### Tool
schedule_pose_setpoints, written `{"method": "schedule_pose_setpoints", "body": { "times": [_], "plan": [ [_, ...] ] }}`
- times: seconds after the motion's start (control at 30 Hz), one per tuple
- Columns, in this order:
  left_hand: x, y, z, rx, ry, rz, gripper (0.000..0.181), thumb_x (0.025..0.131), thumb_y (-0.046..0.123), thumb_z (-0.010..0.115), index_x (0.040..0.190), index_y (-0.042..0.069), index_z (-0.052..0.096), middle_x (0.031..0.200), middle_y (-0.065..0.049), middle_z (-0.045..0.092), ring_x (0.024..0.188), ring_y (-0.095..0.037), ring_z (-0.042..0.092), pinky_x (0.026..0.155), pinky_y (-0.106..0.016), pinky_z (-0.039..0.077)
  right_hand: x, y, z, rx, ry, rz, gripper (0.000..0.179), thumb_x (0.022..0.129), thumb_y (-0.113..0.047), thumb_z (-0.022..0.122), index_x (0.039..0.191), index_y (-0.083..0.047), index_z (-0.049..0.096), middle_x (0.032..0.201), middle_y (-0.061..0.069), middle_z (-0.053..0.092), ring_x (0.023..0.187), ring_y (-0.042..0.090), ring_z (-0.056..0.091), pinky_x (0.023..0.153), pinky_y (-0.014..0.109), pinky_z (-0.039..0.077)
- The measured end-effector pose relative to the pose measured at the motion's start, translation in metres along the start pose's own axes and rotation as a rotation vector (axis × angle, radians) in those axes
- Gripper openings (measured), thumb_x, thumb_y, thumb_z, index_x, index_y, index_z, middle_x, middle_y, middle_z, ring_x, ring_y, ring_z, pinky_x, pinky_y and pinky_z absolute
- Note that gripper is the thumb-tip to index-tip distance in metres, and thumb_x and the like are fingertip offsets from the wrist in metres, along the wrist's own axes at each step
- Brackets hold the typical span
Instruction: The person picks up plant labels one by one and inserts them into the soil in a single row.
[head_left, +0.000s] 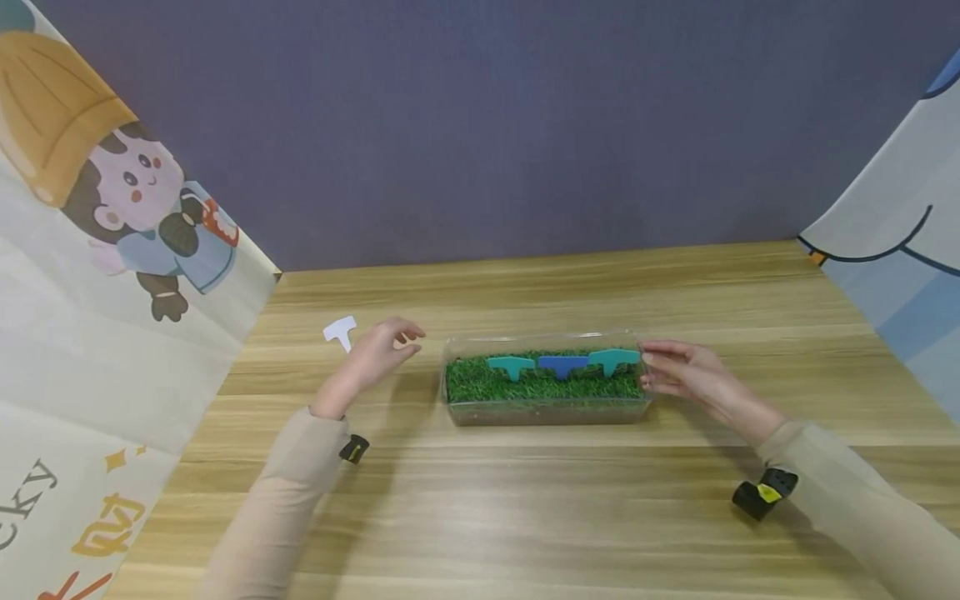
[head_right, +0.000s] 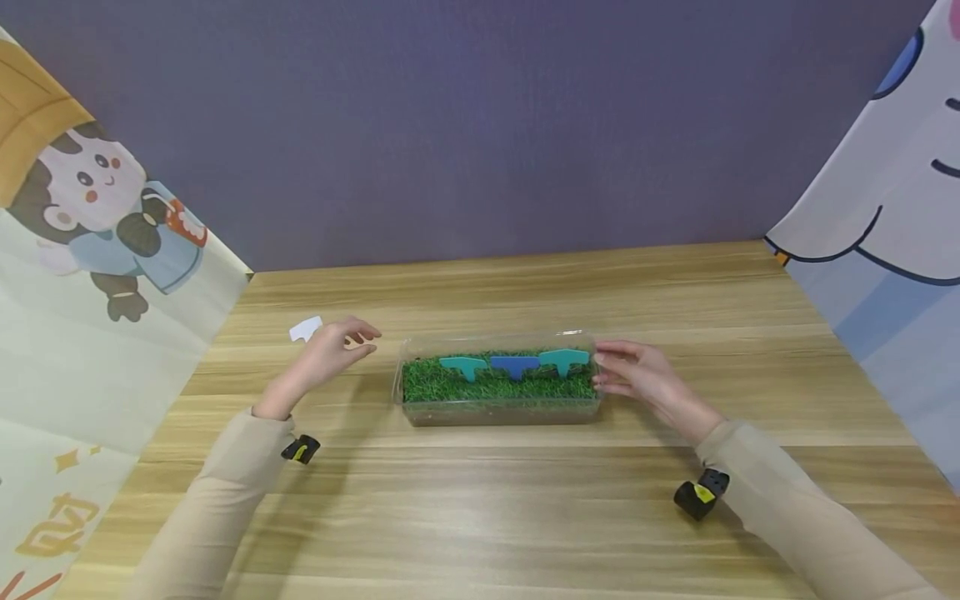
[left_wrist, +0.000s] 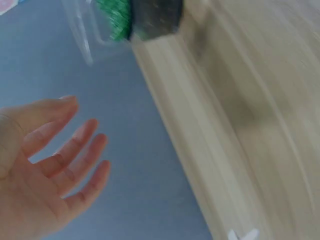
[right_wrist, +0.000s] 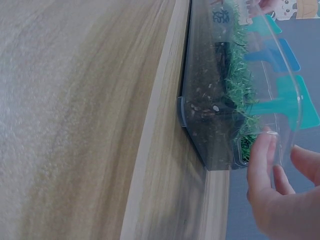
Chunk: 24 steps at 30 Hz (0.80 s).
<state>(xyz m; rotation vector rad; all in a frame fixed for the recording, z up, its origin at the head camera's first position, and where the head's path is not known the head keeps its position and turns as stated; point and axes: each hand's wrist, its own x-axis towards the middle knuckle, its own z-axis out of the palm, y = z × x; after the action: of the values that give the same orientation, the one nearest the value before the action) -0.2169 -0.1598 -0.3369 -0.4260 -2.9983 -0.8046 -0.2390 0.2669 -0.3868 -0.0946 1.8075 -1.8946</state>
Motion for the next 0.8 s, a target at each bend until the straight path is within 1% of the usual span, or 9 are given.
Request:
{"method": "schedule_pose_setpoints", "body": {
  "times": [0.13,0.33,0.47,0.6,0.67,0.8],
  "plan": [
    [0.0,-0.015,0.0,-0.001,0.04,0.029,0.021,0.081,0.004,0.059,0.101,-0.002,0.061,0.102,-0.016,0.06,0.088,-0.029,0.055,0.077,-0.041,0.047,0.0,0.0,0.0,0.006,0.006,0.001,0.065,0.083,-0.015,0.06,0.132,0.008,0.024,0.096,-0.008,0.057,0.084,0.014,0.061,0.082,0.027,0.048],
    [-0.001,-0.037,-0.002,0.044,0.105,0.026,0.018,0.08,0.002,0.059,0.098,-0.004,0.062,0.101,-0.018,0.061,0.087,-0.031,0.056,0.075,-0.042,0.047,0.0,0.001,0.0,0.018,0.002,-0.004,0.061,0.083,-0.015,0.061,0.131,0.007,0.029,0.096,-0.008,0.058,0.083,0.015,0.061,0.081,0.027,0.048],
    [-0.002,-0.05,-0.004,0.051,0.132,-0.001,0.02,0.081,0.002,0.059,0.099,-0.005,0.061,0.102,-0.02,0.06,0.089,-0.034,0.056,0.076,-0.043,0.047,0.001,0.001,0.0,0.027,0.004,-0.003,0.058,0.083,-0.015,0.061,0.129,0.005,0.033,0.096,-0.007,0.057,0.083,0.015,0.061,0.081,0.027,0.048],
    [-0.003,-0.061,-0.005,0.048,0.143,-0.038,0.022,0.081,0.002,0.059,0.103,-0.005,0.059,0.105,-0.021,0.058,0.093,-0.036,0.055,0.078,-0.045,0.047,0.001,0.001,0.0,0.004,0.004,-0.002,0.062,0.083,-0.016,0.06,0.131,0.007,0.028,0.096,-0.008,0.057,0.083,0.015,0.061,0.081,0.027,0.048],
    [-0.004,-0.066,-0.005,0.058,0.144,-0.044,0.024,0.081,0.001,0.058,0.104,-0.005,0.058,0.107,-0.023,0.057,0.094,-0.037,0.054,0.078,-0.046,0.046,0.0,0.001,0.001,-0.009,-0.003,-0.008,0.063,0.085,-0.015,0.059,0.132,0.009,0.025,0.096,-0.008,0.056,0.083,0.014,0.061,0.081,0.027,0.048],
    [-0.004,-0.078,-0.006,0.052,0.148,-0.078,0.027,0.081,0.0,0.057,0.107,-0.007,0.056,0.112,-0.026,0.053,0.096,-0.04,0.051,0.081,-0.048,0.044,0.0,0.001,0.001,-0.013,0.0,-0.011,0.061,0.086,-0.014,0.057,0.132,0.009,0.024,0.096,-0.009,0.056,0.083,0.014,0.061,0.081,0.027,0.048]
  ]
}}
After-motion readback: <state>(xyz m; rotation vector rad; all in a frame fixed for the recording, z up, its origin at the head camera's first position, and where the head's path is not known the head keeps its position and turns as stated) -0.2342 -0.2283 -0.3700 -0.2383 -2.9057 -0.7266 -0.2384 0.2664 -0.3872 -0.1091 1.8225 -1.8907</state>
